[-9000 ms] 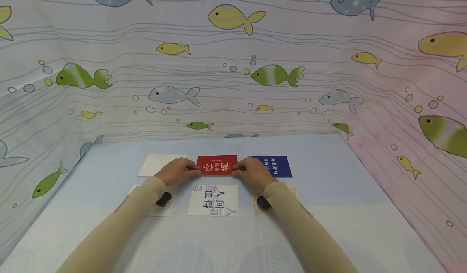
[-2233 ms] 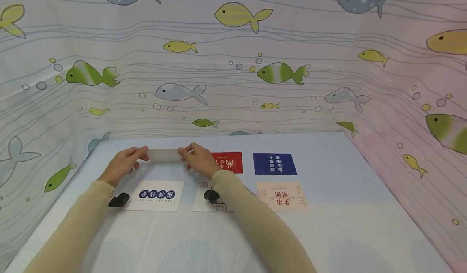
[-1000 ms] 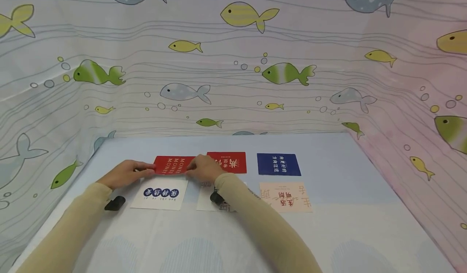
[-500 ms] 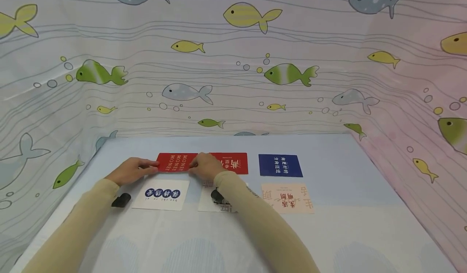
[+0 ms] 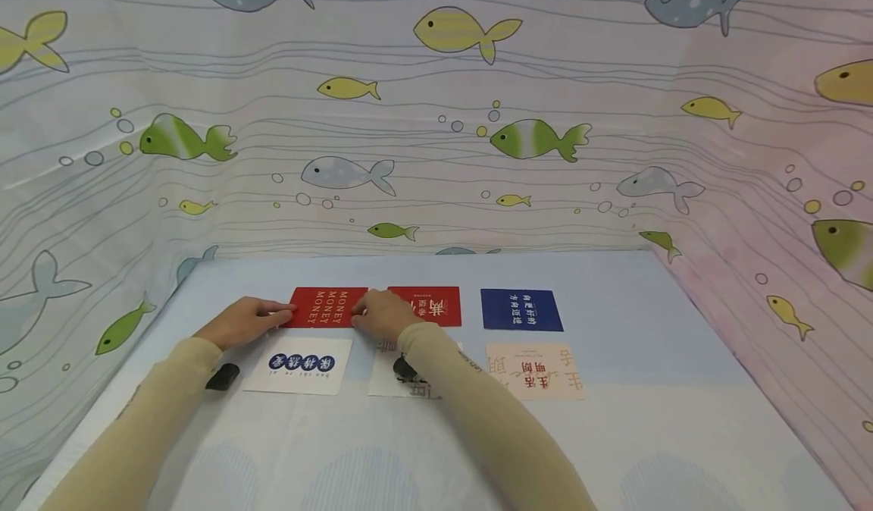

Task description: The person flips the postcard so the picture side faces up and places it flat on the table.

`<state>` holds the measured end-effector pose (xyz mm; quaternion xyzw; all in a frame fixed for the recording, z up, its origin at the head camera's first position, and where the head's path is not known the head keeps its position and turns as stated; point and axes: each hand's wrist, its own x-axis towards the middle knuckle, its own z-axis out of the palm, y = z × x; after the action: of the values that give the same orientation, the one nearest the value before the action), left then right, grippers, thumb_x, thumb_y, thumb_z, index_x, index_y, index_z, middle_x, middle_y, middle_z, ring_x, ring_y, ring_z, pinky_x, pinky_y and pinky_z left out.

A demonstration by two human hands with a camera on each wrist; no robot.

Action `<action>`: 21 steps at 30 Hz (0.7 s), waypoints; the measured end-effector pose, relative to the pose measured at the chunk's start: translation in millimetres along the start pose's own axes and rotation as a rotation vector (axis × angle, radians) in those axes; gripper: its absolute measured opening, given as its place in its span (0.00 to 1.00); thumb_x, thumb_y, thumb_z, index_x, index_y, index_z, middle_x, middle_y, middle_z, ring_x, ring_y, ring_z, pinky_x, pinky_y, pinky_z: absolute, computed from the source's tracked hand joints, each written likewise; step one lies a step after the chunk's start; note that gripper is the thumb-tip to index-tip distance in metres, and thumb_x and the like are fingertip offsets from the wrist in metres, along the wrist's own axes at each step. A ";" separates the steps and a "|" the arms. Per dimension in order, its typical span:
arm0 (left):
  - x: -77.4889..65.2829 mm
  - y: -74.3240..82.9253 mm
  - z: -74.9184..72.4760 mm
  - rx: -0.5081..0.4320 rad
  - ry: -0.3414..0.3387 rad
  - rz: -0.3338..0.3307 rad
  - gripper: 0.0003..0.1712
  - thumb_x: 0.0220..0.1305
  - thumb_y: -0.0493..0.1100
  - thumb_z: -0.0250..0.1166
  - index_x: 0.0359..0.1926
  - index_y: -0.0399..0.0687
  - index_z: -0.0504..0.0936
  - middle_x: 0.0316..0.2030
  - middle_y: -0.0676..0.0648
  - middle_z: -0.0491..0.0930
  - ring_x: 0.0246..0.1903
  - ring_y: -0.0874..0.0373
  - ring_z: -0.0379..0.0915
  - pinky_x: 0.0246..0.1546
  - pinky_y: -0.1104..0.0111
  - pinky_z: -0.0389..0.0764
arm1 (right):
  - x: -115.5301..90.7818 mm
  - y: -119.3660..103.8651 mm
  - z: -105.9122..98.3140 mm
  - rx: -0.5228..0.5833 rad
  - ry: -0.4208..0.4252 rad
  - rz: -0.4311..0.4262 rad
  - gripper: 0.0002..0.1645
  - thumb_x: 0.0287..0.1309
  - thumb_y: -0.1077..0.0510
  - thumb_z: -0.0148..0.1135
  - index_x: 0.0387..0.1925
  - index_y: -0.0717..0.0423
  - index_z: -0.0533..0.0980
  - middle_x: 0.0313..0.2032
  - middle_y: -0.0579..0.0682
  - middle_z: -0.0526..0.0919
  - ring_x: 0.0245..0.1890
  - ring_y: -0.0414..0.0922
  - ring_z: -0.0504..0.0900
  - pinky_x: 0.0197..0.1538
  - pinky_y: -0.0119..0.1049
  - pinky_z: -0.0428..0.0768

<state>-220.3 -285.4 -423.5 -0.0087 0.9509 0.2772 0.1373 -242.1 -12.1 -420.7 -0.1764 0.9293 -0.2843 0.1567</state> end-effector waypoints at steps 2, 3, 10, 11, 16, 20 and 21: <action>0.8 -0.5 1.2 0.018 0.015 0.008 0.31 0.73 0.58 0.60 0.67 0.45 0.77 0.61 0.31 0.75 0.58 0.35 0.69 0.59 0.39 0.70 | 0.1 -0.1 -0.2 -0.014 0.001 -0.010 0.19 0.69 0.49 0.63 0.59 0.44 0.82 0.55 0.43 0.83 0.55 0.44 0.78 0.60 0.44 0.76; 1.1 -0.5 1.9 0.032 0.026 0.016 0.30 0.73 0.58 0.60 0.67 0.46 0.77 0.60 0.32 0.76 0.57 0.36 0.70 0.57 0.39 0.71 | 0.1 0.1 -0.2 -0.017 0.002 -0.017 0.19 0.70 0.49 0.63 0.60 0.43 0.82 0.53 0.43 0.84 0.52 0.43 0.79 0.58 0.43 0.77; -2.2 11.3 0.4 0.145 0.181 0.077 0.26 0.75 0.55 0.57 0.64 0.46 0.79 0.50 0.36 0.81 0.46 0.41 0.75 0.47 0.44 0.78 | -3.8 -1.7 -3.5 -0.008 0.125 -0.108 0.23 0.74 0.45 0.56 0.66 0.43 0.75 0.46 0.41 0.82 0.45 0.40 0.79 0.53 0.38 0.79; -3.6 15.4 -0.1 0.154 0.215 0.087 0.25 0.75 0.55 0.57 0.64 0.46 0.80 0.50 0.36 0.81 0.46 0.41 0.75 0.46 0.45 0.78 | -5.3 -2.1 -4.7 -0.029 0.151 -0.123 0.24 0.75 0.43 0.54 0.66 0.43 0.74 0.49 0.41 0.82 0.48 0.40 0.79 0.56 0.39 0.78; -11.2 38.2 4.4 0.214 0.426 0.156 0.25 0.74 0.55 0.58 0.61 0.45 0.81 0.48 0.37 0.81 0.44 0.41 0.76 0.43 0.47 0.81 | -17.2 -2.5 -9.4 -0.189 0.212 -0.167 0.32 0.77 0.36 0.43 0.73 0.43 0.68 0.66 0.49 0.74 0.66 0.49 0.72 0.68 0.50 0.69; -19.1 56.0 13.9 0.286 0.593 0.212 0.26 0.73 0.55 0.60 0.60 0.42 0.81 0.52 0.33 0.80 0.49 0.36 0.75 0.48 0.43 0.78 | -30.6 1.4 -12.9 -0.300 0.223 -0.156 0.37 0.76 0.33 0.38 0.77 0.43 0.61 0.73 0.52 0.65 0.73 0.54 0.63 0.71 0.55 0.62; -21.0 60.4 16.9 0.293 0.618 0.224 0.26 0.72 0.55 0.61 0.60 0.42 0.81 0.53 0.33 0.79 0.50 0.35 0.75 0.49 0.43 0.77 | -34.5 3.2 -14.4 -0.311 0.229 -0.148 0.38 0.76 0.32 0.37 0.77 0.43 0.60 0.75 0.52 0.63 0.74 0.54 0.61 0.72 0.56 0.60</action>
<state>-201.4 -226.6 -399.9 0.0318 0.9722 0.1356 -0.1883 -217.8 11.6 -404.6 -0.2330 0.9581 -0.1665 -0.0003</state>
